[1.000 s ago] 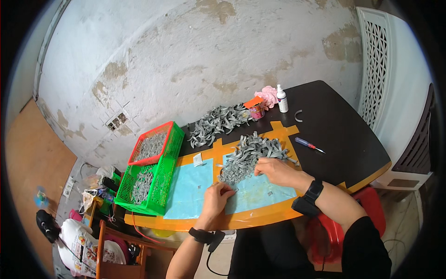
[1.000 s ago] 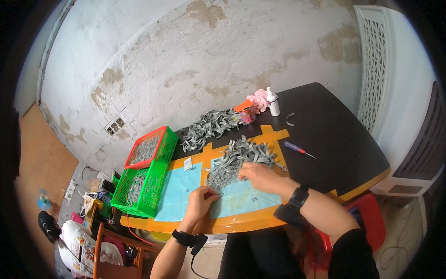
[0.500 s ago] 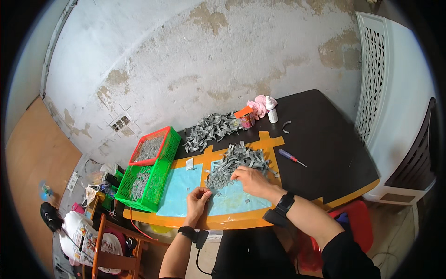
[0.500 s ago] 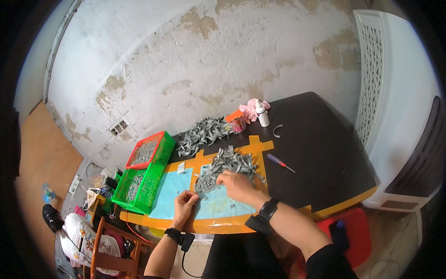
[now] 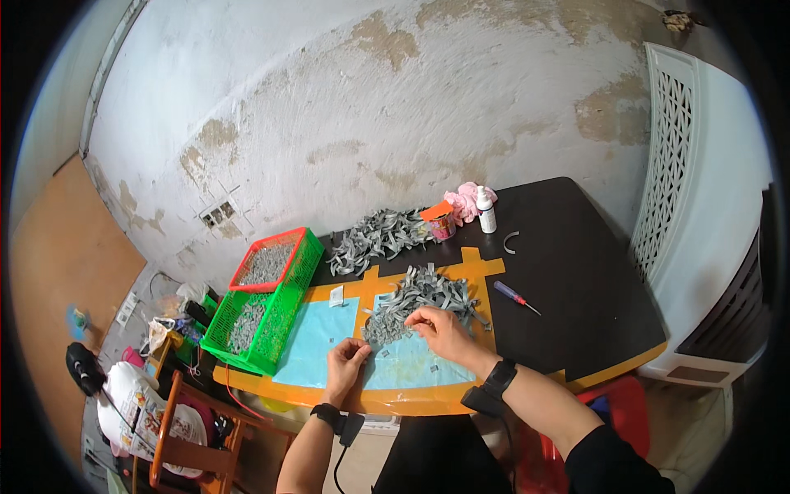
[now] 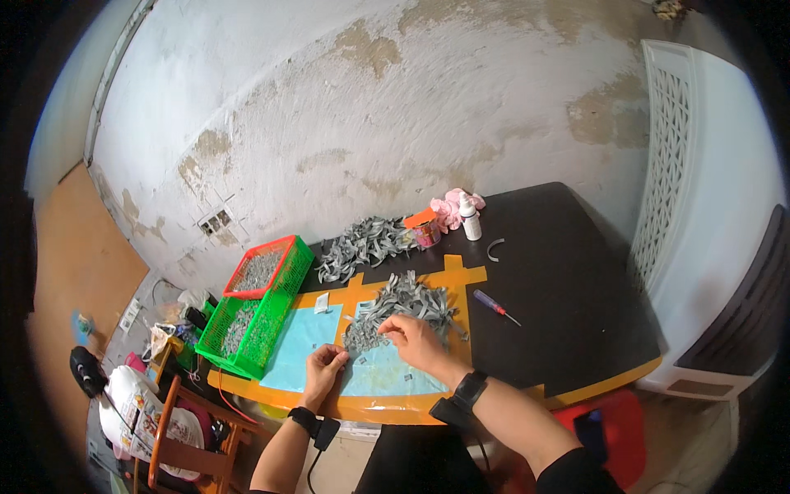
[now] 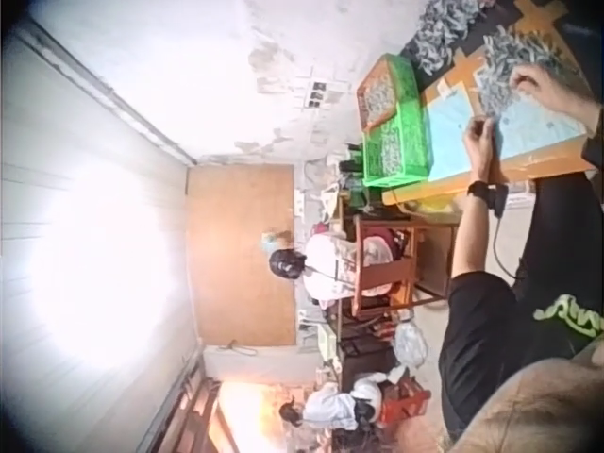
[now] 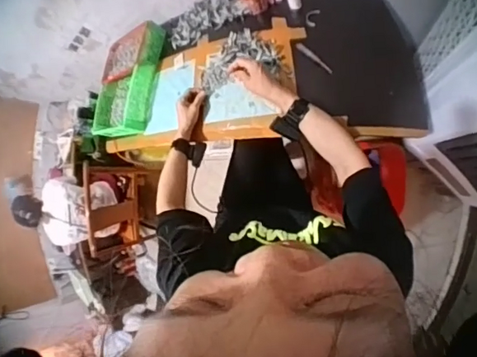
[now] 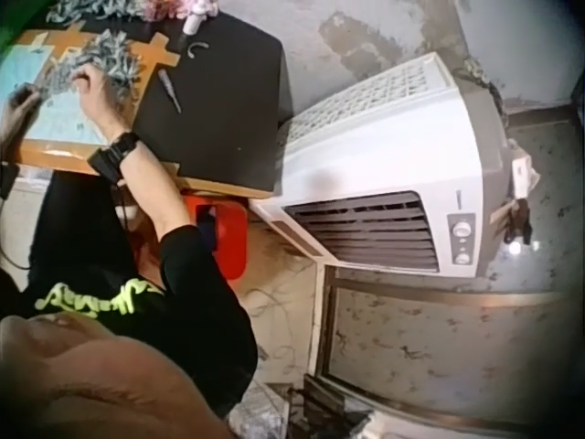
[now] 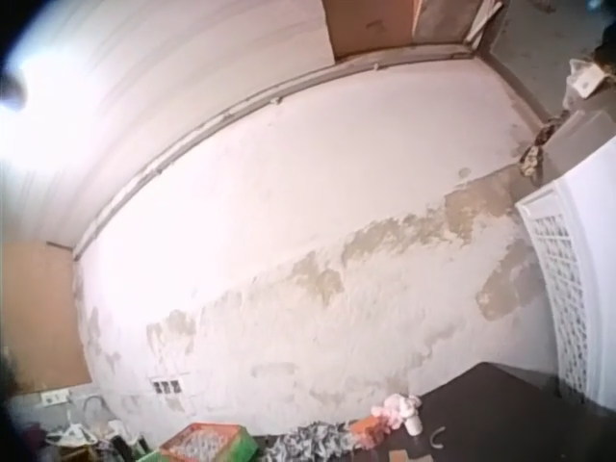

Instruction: Inspecting and organizing small grey shoe components at a workbench.

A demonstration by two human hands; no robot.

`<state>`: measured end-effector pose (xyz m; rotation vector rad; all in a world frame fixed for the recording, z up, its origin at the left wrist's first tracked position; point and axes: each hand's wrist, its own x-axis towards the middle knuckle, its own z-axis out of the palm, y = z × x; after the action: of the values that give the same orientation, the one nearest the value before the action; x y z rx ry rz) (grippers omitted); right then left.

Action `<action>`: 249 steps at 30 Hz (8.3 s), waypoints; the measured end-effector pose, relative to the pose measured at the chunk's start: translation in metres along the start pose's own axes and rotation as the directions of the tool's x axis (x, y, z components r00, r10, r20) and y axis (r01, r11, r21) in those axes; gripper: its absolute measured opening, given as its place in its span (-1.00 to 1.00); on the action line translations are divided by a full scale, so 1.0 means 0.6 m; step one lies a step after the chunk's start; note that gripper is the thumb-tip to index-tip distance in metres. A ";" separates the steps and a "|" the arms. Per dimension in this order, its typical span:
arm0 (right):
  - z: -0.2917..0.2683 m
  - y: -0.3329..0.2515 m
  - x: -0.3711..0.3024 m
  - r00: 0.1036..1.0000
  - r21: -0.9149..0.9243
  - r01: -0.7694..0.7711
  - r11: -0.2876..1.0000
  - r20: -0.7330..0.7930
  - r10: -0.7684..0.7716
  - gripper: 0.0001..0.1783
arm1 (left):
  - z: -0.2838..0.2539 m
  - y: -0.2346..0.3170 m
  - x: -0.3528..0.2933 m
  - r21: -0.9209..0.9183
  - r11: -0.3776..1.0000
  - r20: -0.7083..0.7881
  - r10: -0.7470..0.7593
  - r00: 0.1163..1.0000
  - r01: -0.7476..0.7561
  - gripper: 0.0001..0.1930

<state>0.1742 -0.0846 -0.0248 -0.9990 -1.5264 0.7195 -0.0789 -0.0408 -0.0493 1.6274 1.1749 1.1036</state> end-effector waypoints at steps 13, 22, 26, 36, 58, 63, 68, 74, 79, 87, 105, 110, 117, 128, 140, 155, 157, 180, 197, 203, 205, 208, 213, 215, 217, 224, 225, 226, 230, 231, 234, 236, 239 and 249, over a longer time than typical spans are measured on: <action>-0.003 0.006 -0.001 0.987 0.213 -0.157 0.964 0.075 0.144 -0.79 | 0.003 0.014 -0.002 -0.040 0.999 0.061 -0.023 0.998 0.025 -0.89; -0.005 -0.002 0.002 0.991 0.331 -0.132 0.934 0.071 0.114 -0.76 | 0.041 0.086 0.005 -0.237 0.971 0.121 0.049 0.991 -0.019 -0.84; -0.004 -0.031 0.005 0.987 0.494 -0.153 0.856 0.038 0.155 -0.80 | 0.075 0.099 0.025 -0.301 0.941 0.301 -0.060 0.952 0.155 -0.80; -0.030 -0.039 0.022 0.941 0.547 -0.318 0.774 0.080 0.330 -0.81 | 0.106 0.089 0.097 -0.435 0.861 0.528 0.008 0.849 0.262 -0.87; -0.031 -0.019 0.027 0.854 0.476 -0.516 0.712 0.215 0.474 -0.84 | 0.093 0.073 0.097 -0.531 0.767 0.583 0.022 0.812 0.361 -0.83; -0.028 -0.015 0.025 0.849 0.474 -0.522 0.710 0.207 0.486 -0.82 | 0.092 0.076 0.093 -0.520 0.762 0.573 -0.025 0.819 0.387 -0.83; -0.028 -0.013 0.023 0.848 0.462 -0.523 0.716 0.200 0.490 -0.81 | 0.092 0.068 0.096 -0.532 0.755 0.569 -0.017 0.822 0.384 -0.83; -0.023 -0.017 0.025 0.848 0.431 -0.524 0.734 0.185 0.497 -0.81 | 0.088 0.062 0.094 -0.537 0.754 0.588 0.014 0.809 0.378 -0.82; -0.026 -0.014 0.024 0.845 0.434 -0.528 0.730 0.186 0.501 -0.83 | 0.092 0.066 0.095 -0.546 0.744 0.584 0.008 0.812 0.386 -0.82; -0.034 -0.019 0.026 0.860 0.425 -0.508 0.749 0.203 0.468 -0.83 | 0.093 0.073 0.096 -0.470 0.822 0.579 0.013 0.815 0.321 -0.85; -0.046 -0.026 0.029 0.821 0.339 -0.570 0.748 0.272 0.502 -0.81 | 0.092 0.079 0.096 -0.455 0.836 0.611 0.041 0.791 0.308 -0.91; -0.045 -0.032 0.028 0.826 0.362 -0.563 0.743 0.278 0.490 -0.80 | 0.091 0.077 0.097 -0.445 0.839 0.624 0.040 0.781 0.313 -0.91; -0.046 -0.026 0.028 0.810 0.327 -0.584 0.743 0.286 0.511 -0.81 | 0.093 0.072 0.097 -0.462 0.834 0.637 0.074 0.768 0.303 -0.89; -0.046 -0.025 0.028 0.833 0.380 -0.551 0.743 0.290 0.470 -0.81 | 0.093 0.073 0.097 -0.429 0.841 0.665 0.045 0.746 0.331 -0.89; -0.038 -0.021 0.027 0.871 0.309 -0.492 0.814 0.168 0.462 -0.84 | 0.092 0.077 0.092 -0.389 0.858 0.646 -0.005 0.763 0.335 -0.86; -0.036 -0.030 0.028 0.884 0.297 -0.466 0.834 0.122 0.451 -0.86 | 0.097 0.069 0.099 -0.417 0.843 0.605 -0.020 0.796 0.339 -0.87; -0.041 -0.029 0.029 0.883 0.284 -0.469 0.837 0.132 0.450 -0.86 | 0.097 0.067 0.101 -0.438 0.834 0.601 -0.007 0.800 0.336 -0.87; -0.059 -0.020 0.034 0.895 0.242 -0.315 0.918 0.399 0.201 -0.86 | 0.094 0.067 0.100 -0.425 0.825 0.656 -0.003 0.755 0.372 -0.86; -0.058 -0.023 0.031 0.812 0.280 -0.562 0.779 0.365 0.455 -0.86 | 0.098 0.069 0.092 -0.413 0.820 0.714 0.021 0.700 0.397 -0.91; -0.058 -0.015 0.029 0.816 0.277 -0.547 0.790 0.389 0.428 -0.88 | 0.100 0.067 0.093 -0.397 0.831 0.720 0.019 0.693 0.390 -0.90; -0.057 -0.011 0.028 0.815 0.267 -0.545 0.794 0.391 0.428 -0.88 | 0.100 0.065 0.094 -0.387 0.833 0.723 0.009 0.691 0.394 -0.90; -0.054 -0.002 0.026 0.822 0.252 -0.531 0.809 0.386 0.419 -0.89 | 0.100 0.063 0.094 -0.394 0.831 0.720 0.014 0.694 0.393 -0.89; -0.048 -0.005 0.027 0.842 0.249 -0.496 0.832 0.372 0.391 -0.90 | 0.098 0.070 0.097 -0.412 0.796 0.736 0.003 0.677 0.444 -0.88; -0.041 -0.024 0.030 0.869 0.255 -0.469 0.845 0.306 0.390 -0.94 | 0.098 0.069 0.098 -0.418 0.778 0.740 -0.009 0.673 0.469 -0.88; -0.041 -0.011 0.029 0.912 0.168 -0.342 0.925 0.298 0.283 -0.96 | 0.097 0.069 0.099 -0.423 0.760 0.745 -0.017 0.667 0.493 -0.88; -0.040 -0.006 0.030 0.966 0.191 -0.157 0.969 0.236 0.110 -0.97 | 0.094 0.066 0.106 -0.462 0.699 0.747 -0.025 0.664 0.546 -0.90; -0.044 -0.008 0.030 0.966 0.189 -0.156 0.970 0.236 0.109 -0.97 | 0.092 0.069 0.107 -0.482 0.668 0.741 -0.034 0.670 0.567 -0.90; -0.048 -0.007 0.029 0.950 0.266 -0.230 0.936 0.269 0.157 -0.97 | 0.088 0.067 0.109 -0.484 0.669 0.739 -0.034 0.673 0.565 -0.90; -0.045 -0.010 0.028 0.921 0.358 -0.331 0.873 0.324 0.217 -0.96 | 0.082 0.066 0.113 -0.526 0.635 0.710 -0.037 0.703 0.566 -0.87; -0.045 -0.013 0.026 0.922 0.355 -0.328 0.875 0.321 0.216 -0.96 | 0.083 0.070 0.112 -0.542 0.600 0.711 -0.046 0.702 0.588 -0.84; -0.048 -0.017 0.025 0.934 0.364 -0.301 0.881 0.301 0.195 -0.97 | 0.089 0.099 0.103 -0.581 0.577 0.658 -0.083 0.749 0.574 -0.74; -0.046 -0.024 0.026 0.949 0.411 -0.279 0.868 0.254 0.185 -0.97 | 0.091 0.087 0.094 -0.585 0.615 0.638 -0.054 0.768 0.530 -0.73; -0.041 -0.013 0.024 0.940 0.435 -0.289 0.853 0.297 0.167 -0.97 | 0.094 0.069 0.089 -0.523 0.708 0.672 0.000 0.741 0.474 -0.85; -0.038 0.002 0.024 0.974 0.216 -0.106 0.971 0.221 0.057 -0.88 | 0.099 0.069 0.091 -0.552 0.692 0.679 0.050 0.733 0.465 -0.84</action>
<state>0.1964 -0.0733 -0.0146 -0.8368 -1.5505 1.0636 -0.0023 -0.0046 -0.0167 1.0532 0.3661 0.5884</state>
